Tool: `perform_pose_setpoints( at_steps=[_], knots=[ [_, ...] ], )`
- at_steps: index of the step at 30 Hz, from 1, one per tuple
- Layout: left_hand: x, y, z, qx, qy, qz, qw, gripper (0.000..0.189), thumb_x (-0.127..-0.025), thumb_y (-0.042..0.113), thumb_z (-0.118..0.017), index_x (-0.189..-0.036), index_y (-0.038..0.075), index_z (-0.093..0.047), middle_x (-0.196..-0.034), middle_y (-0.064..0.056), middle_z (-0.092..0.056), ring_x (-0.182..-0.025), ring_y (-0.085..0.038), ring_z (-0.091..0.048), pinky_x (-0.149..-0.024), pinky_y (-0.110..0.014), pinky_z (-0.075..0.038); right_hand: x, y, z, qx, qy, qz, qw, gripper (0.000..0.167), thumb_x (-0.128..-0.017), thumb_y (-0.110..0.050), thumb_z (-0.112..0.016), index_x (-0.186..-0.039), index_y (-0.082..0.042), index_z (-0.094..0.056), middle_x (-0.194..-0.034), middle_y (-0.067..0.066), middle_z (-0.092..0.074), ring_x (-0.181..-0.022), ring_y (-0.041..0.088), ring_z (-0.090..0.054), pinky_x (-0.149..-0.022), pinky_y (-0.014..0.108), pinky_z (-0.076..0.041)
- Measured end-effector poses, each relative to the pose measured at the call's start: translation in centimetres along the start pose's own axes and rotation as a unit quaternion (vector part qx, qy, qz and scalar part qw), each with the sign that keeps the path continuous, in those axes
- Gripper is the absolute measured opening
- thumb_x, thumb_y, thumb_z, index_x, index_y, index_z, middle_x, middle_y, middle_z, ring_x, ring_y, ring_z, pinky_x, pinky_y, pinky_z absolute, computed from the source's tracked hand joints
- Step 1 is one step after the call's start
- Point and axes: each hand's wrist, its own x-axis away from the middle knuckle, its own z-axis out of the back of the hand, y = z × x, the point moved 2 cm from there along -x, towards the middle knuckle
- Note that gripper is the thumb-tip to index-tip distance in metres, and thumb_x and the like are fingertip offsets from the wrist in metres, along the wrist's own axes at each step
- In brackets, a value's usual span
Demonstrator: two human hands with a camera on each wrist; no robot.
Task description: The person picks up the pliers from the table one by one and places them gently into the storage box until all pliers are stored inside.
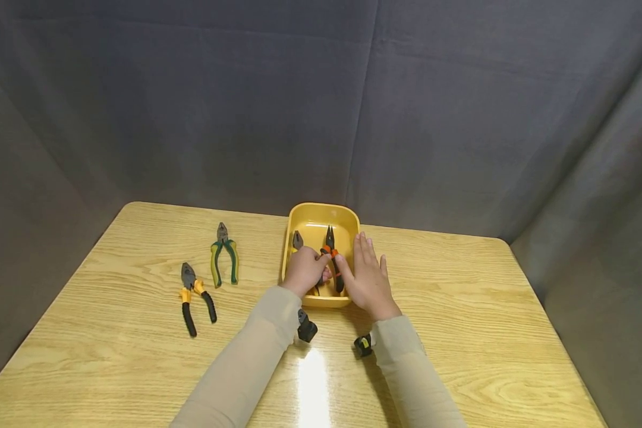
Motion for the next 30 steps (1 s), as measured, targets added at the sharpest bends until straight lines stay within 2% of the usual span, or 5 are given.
perform_pose_setpoints(
  at_steps=[5,14,20,30],
  knots=[
    [-0.07,0.11,-0.07,-0.003,-0.008,0.004,1.0000,0.035,-0.104,0.018,-0.059,-0.082,-0.005,-0.073,-0.073,-0.017,-0.073,-0.067,-0.026,-0.073,-0.053,-0.021,-0.045,-0.07,-0.02,0.08,0.005,-0.001,0.001,1.0000,0.083,-0.105,-0.064,-0.019,-0.162,-0.005,-0.009,-0.170,0.008,-0.005,-0.156,0.026,-0.003,-0.122,0.060,-0.006],
    [-0.55,0.18,-0.31,-0.049,-0.007,-0.003,0.9988,0.037,-0.103,0.022,-0.061,-0.078,-0.002,-0.074,-0.069,-0.013,-0.073,-0.056,-0.017,-0.066,-0.050,-0.023,-0.040,-0.13,0.04,0.41,-0.001,0.003,0.000,1.0000,0.084,-0.105,-0.064,-0.019,-0.162,-0.004,-0.009,-0.170,0.009,-0.005,-0.156,0.027,-0.003,-0.122,0.059,-0.005],
    [-0.46,0.32,-0.47,-0.054,-0.012,-0.005,0.9985,0.037,-0.103,0.022,-0.062,-0.078,-0.002,-0.073,-0.066,-0.013,-0.072,-0.052,-0.015,-0.063,-0.048,-0.022,-0.039,-0.07,0.02,0.50,-0.008,0.009,0.002,0.9999,0.081,-0.107,-0.060,-0.024,-0.162,-0.003,-0.011,-0.170,0.011,-0.007,-0.156,0.029,-0.005,-0.122,0.061,-0.006],
    [-0.67,-0.45,-0.55,-0.061,-0.032,0.022,0.9974,0.038,-0.103,0.024,-0.063,-0.075,0.000,-0.072,-0.063,-0.012,-0.070,-0.046,-0.015,-0.055,-0.043,-0.024,-0.039,-0.08,-0.06,0.01,-0.007,-0.002,0.006,1.0000,0.085,-0.105,-0.064,-0.020,-0.162,-0.003,-0.009,-0.170,0.011,-0.005,-0.156,0.029,-0.003,-0.121,0.062,-0.007]
  ],
)
